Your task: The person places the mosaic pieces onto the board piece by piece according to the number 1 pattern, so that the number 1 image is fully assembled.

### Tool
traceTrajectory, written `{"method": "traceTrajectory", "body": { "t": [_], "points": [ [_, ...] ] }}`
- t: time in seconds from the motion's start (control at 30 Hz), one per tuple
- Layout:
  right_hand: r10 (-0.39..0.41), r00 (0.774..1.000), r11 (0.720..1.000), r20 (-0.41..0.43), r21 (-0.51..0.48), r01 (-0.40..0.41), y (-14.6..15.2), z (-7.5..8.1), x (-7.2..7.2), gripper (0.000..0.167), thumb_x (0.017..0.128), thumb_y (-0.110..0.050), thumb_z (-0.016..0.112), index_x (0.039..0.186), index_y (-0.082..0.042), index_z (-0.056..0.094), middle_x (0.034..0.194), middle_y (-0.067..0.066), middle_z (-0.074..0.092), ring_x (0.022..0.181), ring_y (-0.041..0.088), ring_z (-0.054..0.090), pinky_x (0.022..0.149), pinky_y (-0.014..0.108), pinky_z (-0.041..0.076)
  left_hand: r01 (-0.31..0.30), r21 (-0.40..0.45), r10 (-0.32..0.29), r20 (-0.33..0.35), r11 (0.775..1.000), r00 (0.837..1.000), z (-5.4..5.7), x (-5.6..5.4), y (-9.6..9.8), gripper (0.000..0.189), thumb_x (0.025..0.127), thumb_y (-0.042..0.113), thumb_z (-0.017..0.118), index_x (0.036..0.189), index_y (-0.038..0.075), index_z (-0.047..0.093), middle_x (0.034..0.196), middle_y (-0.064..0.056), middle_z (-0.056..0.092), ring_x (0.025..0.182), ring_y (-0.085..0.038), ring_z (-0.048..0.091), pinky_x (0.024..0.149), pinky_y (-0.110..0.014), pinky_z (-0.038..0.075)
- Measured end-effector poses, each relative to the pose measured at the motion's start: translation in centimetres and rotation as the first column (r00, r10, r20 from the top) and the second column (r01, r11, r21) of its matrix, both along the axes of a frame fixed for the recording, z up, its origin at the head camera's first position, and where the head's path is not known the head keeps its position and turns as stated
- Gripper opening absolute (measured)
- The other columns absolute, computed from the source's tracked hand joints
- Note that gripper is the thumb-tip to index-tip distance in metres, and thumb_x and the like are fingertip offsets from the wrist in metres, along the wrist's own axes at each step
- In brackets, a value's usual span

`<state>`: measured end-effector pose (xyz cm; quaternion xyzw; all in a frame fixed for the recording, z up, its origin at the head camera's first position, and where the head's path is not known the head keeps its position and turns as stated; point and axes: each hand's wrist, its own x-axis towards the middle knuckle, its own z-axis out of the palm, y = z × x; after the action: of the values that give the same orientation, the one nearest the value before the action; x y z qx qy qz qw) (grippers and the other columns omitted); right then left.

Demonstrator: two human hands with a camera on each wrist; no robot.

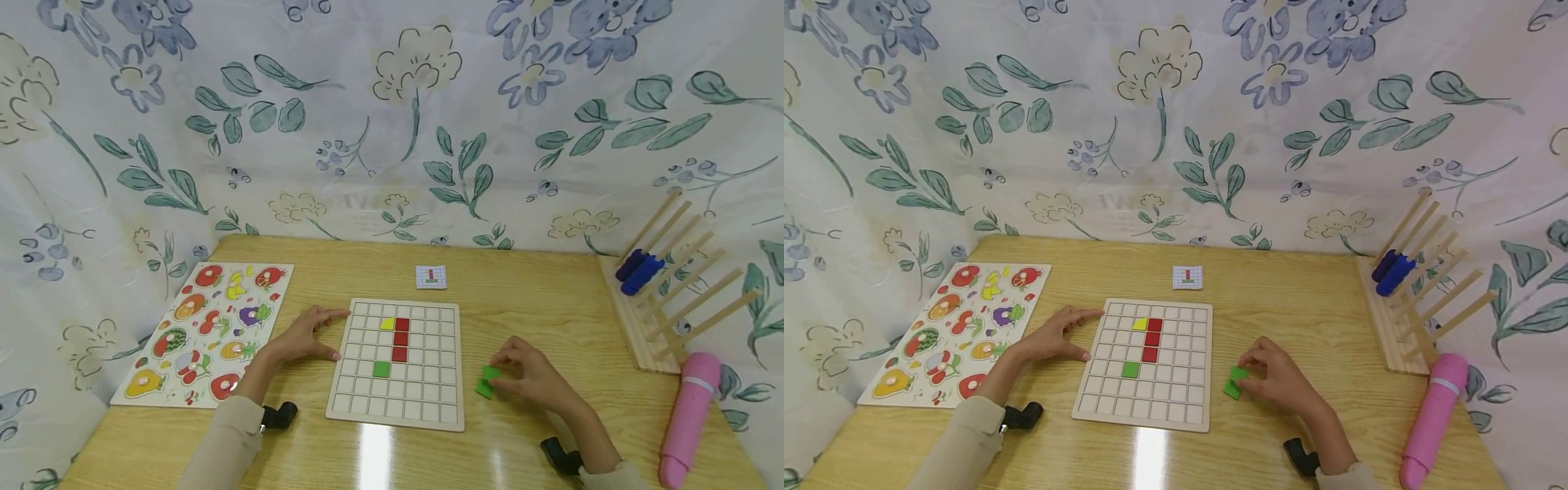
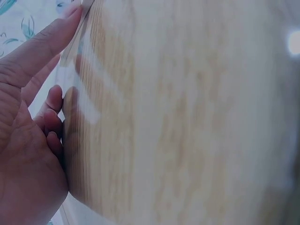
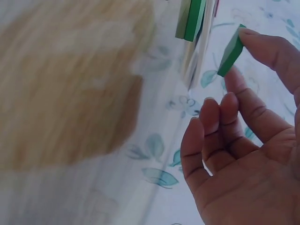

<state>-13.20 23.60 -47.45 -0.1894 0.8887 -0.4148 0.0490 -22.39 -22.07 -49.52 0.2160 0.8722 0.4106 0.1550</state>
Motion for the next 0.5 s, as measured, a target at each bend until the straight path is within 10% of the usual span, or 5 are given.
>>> {"method": "traceTrajectory", "body": {
  "t": [0.5],
  "points": [
    [0.092,0.994,0.995,-0.053,-0.032,-0.094,-2.5,0.9,-0.8,0.019,0.079,-0.013,0.083,0.095,-0.010,0.073,0.092,0.004,0.052,0.090,0.018,0.053,0.079,0.029,0.047,-0.004,0.002,0.004,-0.005,1.000,1.000,0.2,0.1,0.1,0.083,0.071,0.021,0.090,0.145,0.013,0.052,0.106,-0.012,0.046,0.099,-0.023,0.039,0.084,-0.039,0.033]
  ]
}}
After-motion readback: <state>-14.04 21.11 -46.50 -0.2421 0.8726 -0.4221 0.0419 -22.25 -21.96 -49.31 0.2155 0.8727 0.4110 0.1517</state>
